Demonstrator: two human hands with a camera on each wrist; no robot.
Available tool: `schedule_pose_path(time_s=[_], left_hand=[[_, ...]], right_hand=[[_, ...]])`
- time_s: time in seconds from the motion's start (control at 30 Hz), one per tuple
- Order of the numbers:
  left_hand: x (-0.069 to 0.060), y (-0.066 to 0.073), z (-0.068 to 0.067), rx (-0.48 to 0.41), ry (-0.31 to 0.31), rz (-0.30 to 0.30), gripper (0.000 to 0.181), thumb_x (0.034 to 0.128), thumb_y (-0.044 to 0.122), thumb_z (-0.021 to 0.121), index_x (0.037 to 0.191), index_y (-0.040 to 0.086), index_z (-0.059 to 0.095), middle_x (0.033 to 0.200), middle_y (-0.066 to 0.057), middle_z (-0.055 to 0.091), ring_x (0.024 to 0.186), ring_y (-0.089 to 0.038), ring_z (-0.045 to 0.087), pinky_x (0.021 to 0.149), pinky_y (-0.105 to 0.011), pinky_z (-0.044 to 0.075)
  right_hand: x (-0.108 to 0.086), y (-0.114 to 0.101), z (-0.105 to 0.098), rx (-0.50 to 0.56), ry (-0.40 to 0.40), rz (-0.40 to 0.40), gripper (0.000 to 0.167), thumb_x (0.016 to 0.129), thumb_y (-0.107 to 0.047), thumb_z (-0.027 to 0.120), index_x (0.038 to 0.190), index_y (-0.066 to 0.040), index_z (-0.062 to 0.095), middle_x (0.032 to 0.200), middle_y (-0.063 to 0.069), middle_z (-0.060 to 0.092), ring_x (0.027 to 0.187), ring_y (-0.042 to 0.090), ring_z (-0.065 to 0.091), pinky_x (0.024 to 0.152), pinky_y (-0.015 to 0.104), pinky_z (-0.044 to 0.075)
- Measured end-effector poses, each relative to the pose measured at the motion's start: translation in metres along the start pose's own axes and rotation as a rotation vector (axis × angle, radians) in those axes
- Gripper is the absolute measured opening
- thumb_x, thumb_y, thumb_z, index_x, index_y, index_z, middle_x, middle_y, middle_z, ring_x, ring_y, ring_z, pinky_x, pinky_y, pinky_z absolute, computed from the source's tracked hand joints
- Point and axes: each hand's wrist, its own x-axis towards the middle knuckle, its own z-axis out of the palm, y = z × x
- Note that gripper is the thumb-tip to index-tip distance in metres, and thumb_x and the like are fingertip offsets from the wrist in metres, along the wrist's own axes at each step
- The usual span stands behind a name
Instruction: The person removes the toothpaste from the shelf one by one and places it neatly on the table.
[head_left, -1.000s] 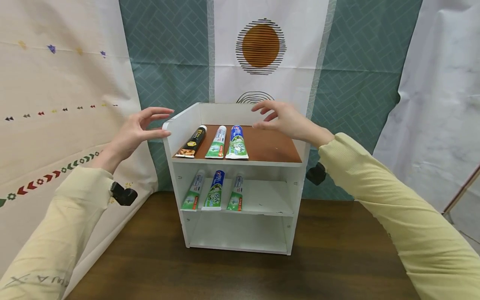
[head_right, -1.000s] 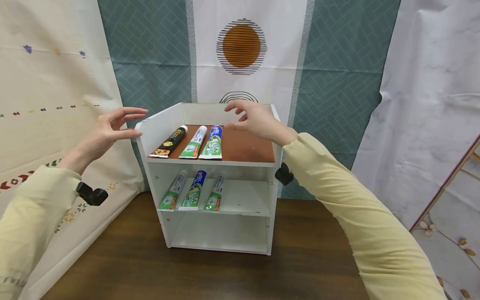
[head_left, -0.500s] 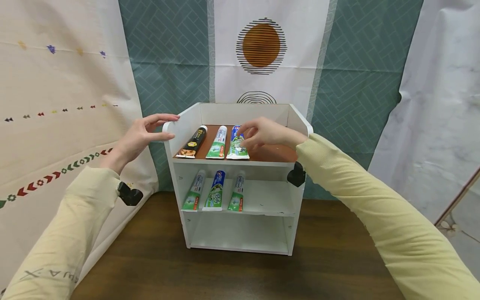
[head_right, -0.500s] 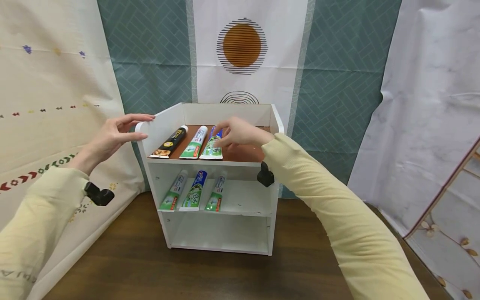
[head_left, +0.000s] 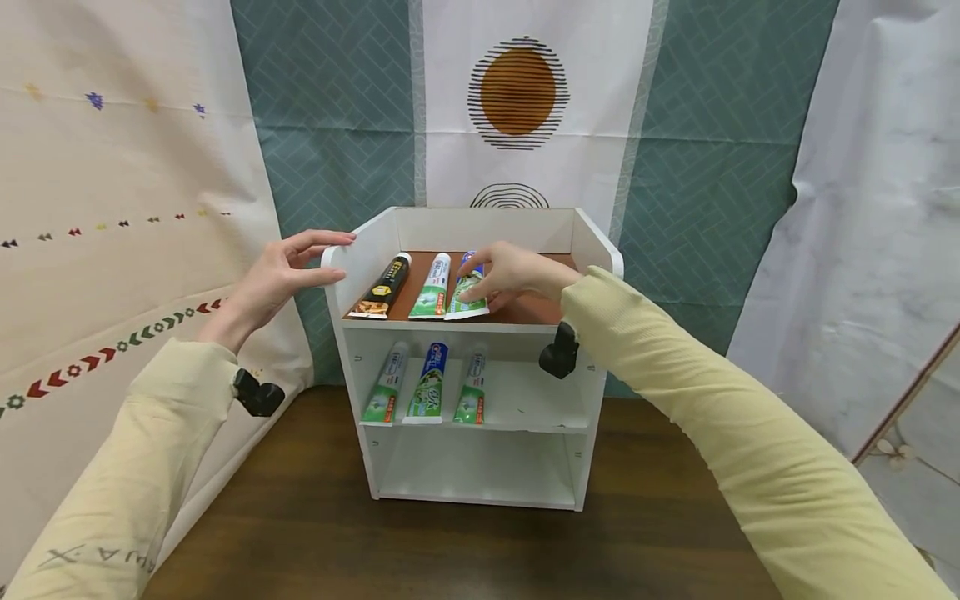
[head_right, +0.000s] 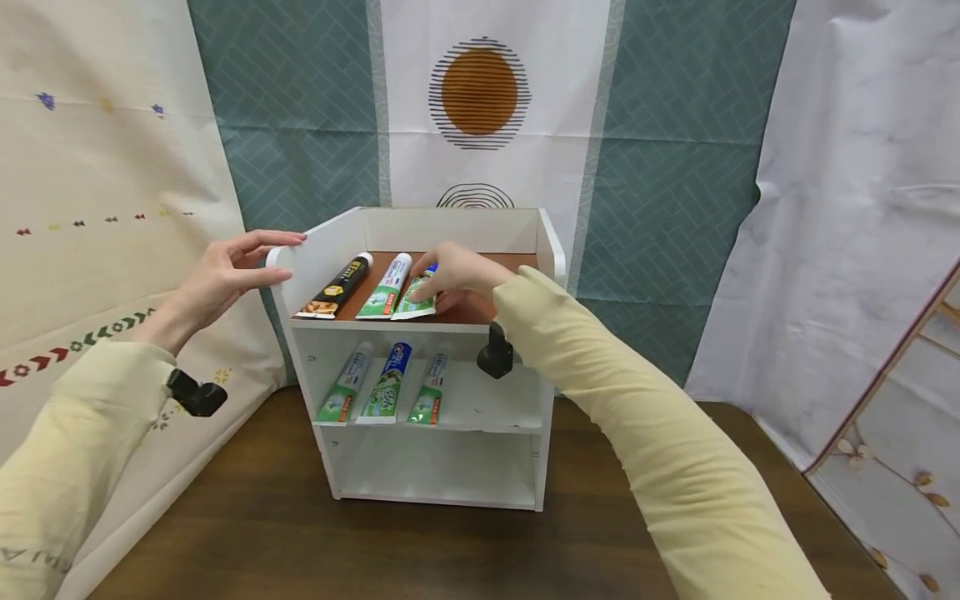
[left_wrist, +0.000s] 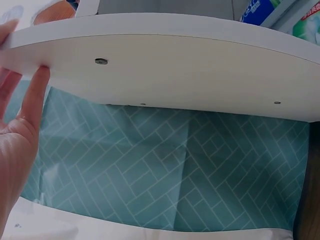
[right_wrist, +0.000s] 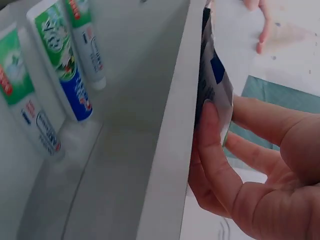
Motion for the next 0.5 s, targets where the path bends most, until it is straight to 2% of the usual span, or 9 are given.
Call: schedule_pose_path(time_s=[0.2,0.4,0.5], left_hand=[[-0.001,0.0,0.002,-0.035,-0.001,0.008,0.043,0.0799,0.004,0.068,0.121,0.005,0.057,0.13,-0.006,0.047,0.123,-0.021,0.034,0.095,-0.045,0.024],[-0.001,0.0,0.002,-0.042,0.016,0.022,0.042,0.0796,0.003,0.068,0.12,0.005,0.057,0.128,-0.006,0.048,0.122,-0.021,0.035,0.095,-0.044,0.024],[-0.002,-0.002,0.002,-0.041,0.018,0.029,0.042,0.0798,0.002,0.068,0.121,0.005,0.057,0.128,-0.006,0.048,0.122,-0.021,0.035,0.096,-0.044,0.023]], right_hand=[[-0.003,0.005,-0.004,0.152,-0.035,0.051,0.048,0.083,-0.008,0.066,0.128,-0.005,0.049,0.125,0.014,0.039,0.073,0.018,0.052,0.066,0.029,0.049],[-0.008,0.009,-0.008,0.27,-0.025,0.06,0.05,0.083,-0.006,0.066,0.13,-0.007,0.049,0.127,0.011,0.039,0.054,0.013,0.042,0.066,0.027,0.048],[-0.01,0.01,-0.01,0.329,-0.015,0.062,0.049,0.083,-0.004,0.065,0.129,-0.006,0.049,0.128,0.011,0.039,0.054,0.013,0.04,0.071,0.031,0.048]])
